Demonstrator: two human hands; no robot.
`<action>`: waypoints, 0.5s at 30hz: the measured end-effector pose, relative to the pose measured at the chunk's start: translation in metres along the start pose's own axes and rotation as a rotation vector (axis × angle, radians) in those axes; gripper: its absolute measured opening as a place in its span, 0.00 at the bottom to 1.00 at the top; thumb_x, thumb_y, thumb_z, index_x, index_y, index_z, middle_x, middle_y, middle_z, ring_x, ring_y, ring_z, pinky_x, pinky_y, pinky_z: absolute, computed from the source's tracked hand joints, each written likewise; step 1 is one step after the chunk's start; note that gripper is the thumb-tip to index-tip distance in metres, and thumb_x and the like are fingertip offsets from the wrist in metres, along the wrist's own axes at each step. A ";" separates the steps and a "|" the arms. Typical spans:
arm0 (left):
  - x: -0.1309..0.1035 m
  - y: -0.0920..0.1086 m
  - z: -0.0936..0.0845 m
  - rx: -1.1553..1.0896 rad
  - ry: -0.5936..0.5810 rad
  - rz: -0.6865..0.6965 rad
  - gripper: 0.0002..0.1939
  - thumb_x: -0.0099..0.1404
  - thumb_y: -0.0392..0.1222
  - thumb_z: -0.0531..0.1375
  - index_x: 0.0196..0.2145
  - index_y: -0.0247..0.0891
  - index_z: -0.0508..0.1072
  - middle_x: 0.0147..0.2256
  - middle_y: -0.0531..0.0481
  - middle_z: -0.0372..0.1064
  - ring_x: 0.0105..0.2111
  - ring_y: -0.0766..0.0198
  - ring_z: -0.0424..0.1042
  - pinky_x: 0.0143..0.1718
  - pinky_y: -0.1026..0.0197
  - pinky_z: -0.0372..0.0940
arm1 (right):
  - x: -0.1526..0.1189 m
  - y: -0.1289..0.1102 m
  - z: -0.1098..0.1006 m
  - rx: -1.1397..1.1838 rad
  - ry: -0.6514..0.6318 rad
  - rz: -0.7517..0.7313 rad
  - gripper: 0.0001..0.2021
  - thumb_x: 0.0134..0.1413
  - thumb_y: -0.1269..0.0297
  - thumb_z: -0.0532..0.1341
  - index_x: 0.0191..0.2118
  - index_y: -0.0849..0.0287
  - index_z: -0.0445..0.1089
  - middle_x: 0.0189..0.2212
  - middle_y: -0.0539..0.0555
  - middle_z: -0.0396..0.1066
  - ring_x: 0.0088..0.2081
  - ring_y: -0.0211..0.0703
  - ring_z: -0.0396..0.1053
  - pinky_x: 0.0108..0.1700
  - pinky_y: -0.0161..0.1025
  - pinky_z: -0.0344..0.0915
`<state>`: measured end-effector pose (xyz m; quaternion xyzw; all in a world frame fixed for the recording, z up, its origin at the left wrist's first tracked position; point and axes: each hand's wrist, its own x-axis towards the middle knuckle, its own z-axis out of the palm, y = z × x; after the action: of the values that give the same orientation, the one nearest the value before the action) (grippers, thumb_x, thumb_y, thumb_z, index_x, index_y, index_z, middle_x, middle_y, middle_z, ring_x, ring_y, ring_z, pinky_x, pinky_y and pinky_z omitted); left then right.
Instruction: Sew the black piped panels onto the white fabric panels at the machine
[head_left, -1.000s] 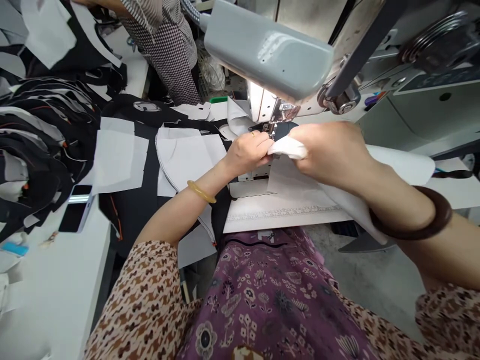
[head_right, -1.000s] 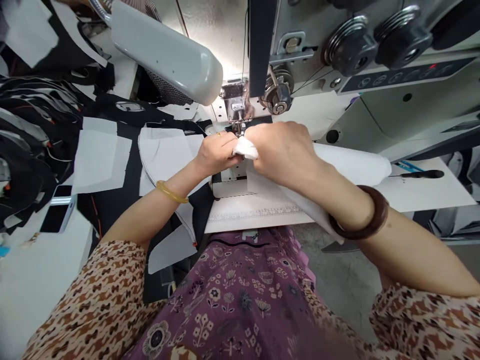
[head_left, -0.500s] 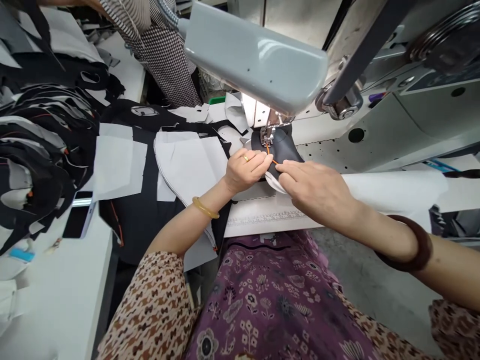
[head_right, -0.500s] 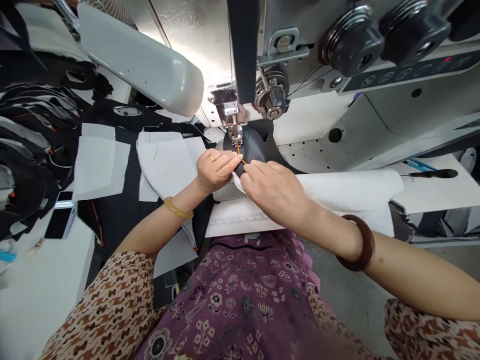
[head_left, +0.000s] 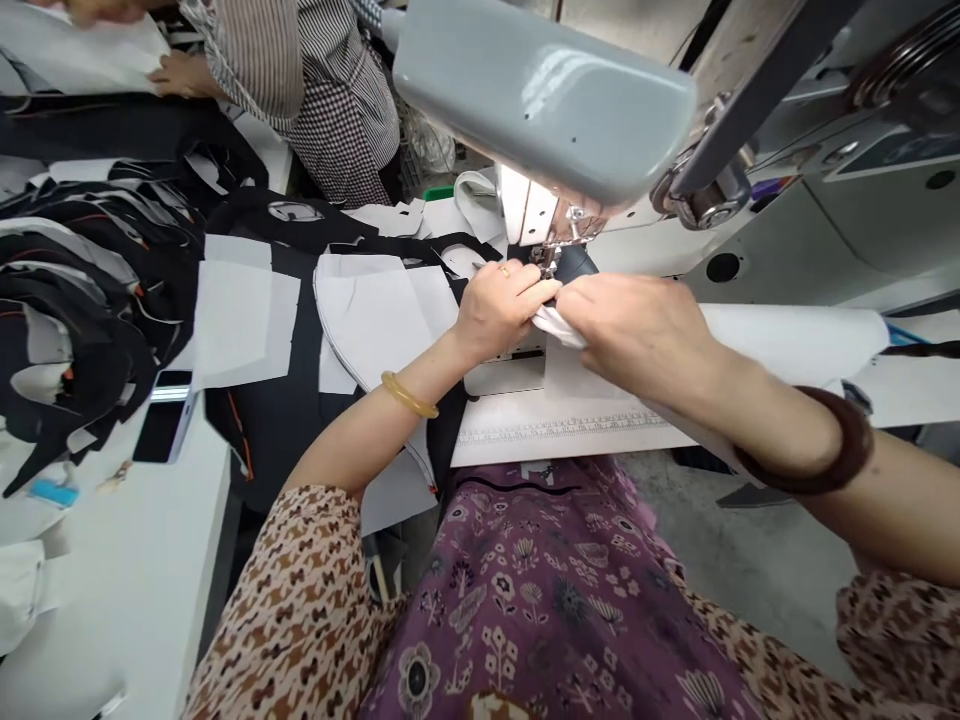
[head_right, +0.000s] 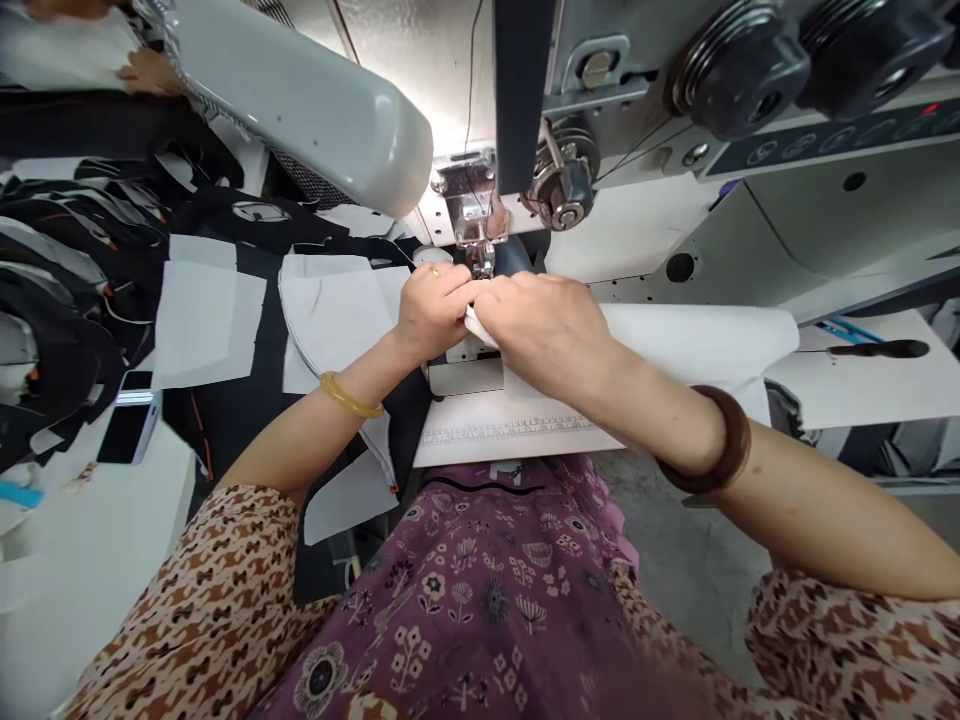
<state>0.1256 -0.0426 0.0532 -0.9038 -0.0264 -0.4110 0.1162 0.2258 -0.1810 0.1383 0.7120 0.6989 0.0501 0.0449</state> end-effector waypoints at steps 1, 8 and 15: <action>0.002 -0.001 -0.001 -0.022 -0.042 -0.004 0.14 0.66 0.39 0.47 0.30 0.38 0.70 0.23 0.51 0.64 0.25 0.64 0.63 0.27 0.60 0.50 | 0.001 0.002 -0.003 0.014 -0.017 0.035 0.08 0.47 0.75 0.49 0.31 0.64 0.64 0.27 0.54 0.63 0.27 0.34 0.52 0.27 0.35 0.38; 0.013 -0.012 -0.002 -0.155 -0.290 0.012 0.15 0.66 0.44 0.48 0.27 0.36 0.68 0.25 0.50 0.64 0.26 0.64 0.65 0.26 0.60 0.53 | 0.011 0.007 -0.017 0.021 -0.008 0.071 0.07 0.46 0.73 0.51 0.31 0.64 0.65 0.27 0.53 0.63 0.25 0.32 0.46 0.28 0.35 0.38; 0.000 -0.002 -0.012 -0.098 -0.151 0.187 0.14 0.66 0.34 0.45 0.31 0.38 0.69 0.31 0.50 0.70 0.28 0.66 0.64 0.28 0.61 0.53 | -0.016 -0.023 0.025 -0.085 0.193 -0.082 0.15 0.55 0.78 0.43 0.25 0.63 0.62 0.25 0.56 0.64 0.30 0.39 0.58 0.28 0.36 0.42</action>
<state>0.1167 -0.0438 0.0614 -0.9352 0.0694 -0.3301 0.1076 0.2058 -0.1962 0.1098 0.6722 0.7257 0.1462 0.0099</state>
